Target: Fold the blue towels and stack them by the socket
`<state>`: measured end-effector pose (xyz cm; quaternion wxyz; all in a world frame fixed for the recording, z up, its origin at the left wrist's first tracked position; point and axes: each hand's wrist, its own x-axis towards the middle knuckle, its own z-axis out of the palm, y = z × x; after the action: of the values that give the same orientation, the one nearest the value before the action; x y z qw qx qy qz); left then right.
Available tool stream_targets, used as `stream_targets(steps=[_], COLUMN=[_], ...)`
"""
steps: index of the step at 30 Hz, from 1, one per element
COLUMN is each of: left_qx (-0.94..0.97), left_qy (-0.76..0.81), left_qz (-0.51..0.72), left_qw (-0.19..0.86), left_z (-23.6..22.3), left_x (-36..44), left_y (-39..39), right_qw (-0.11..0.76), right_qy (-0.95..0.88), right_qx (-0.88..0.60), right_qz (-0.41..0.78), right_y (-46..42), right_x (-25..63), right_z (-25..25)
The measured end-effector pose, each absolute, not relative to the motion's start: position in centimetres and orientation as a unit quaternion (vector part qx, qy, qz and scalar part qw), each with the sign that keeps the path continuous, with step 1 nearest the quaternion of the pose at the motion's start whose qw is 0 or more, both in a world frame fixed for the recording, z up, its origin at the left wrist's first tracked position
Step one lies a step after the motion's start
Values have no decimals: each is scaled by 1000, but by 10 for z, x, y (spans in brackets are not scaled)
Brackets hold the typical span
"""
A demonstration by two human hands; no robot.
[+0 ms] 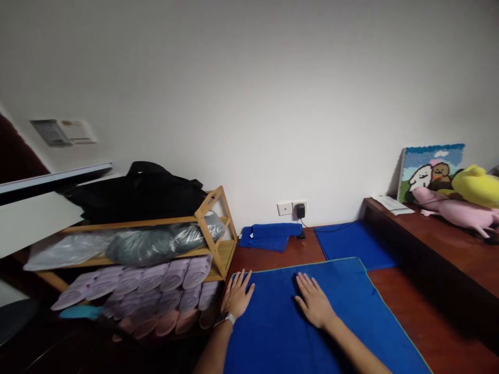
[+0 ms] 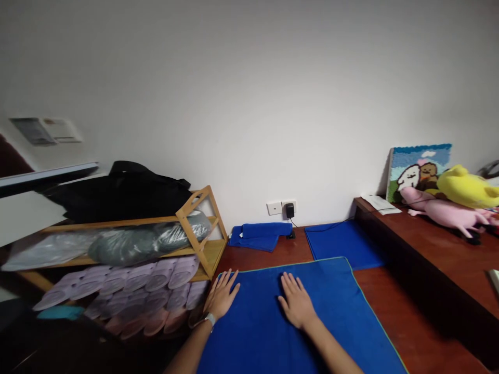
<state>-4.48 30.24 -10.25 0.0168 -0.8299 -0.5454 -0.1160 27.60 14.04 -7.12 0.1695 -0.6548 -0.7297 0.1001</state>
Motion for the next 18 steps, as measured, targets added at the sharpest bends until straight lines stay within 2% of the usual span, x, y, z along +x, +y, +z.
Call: stream_targets(steps=[2,5,11,14,18], left_qx=[-830,-831,-827,-827,-826], left_qy=[-545,-546,-553,-553,-555], left_qz=[-114,-108,-103,-99,-94], left_qw=[19,24,22,19,21], left_z=[-104,-105,-104,-102,-103], left_x=[-46,-46,-45,-44,-46], left_y=[304,306,307,307,309], right_qw=[148,130,102,72,78], right_qy=[-737,-724,-647,-580,-557], right_qx=[-647,-666,-754,-809,-823], right_qz=[127,122,59,63,72], right_y=[159,167,147,134,122], right_x=[258,279,417,485,533], right_z=[-70,-81,-97,-94,-97])
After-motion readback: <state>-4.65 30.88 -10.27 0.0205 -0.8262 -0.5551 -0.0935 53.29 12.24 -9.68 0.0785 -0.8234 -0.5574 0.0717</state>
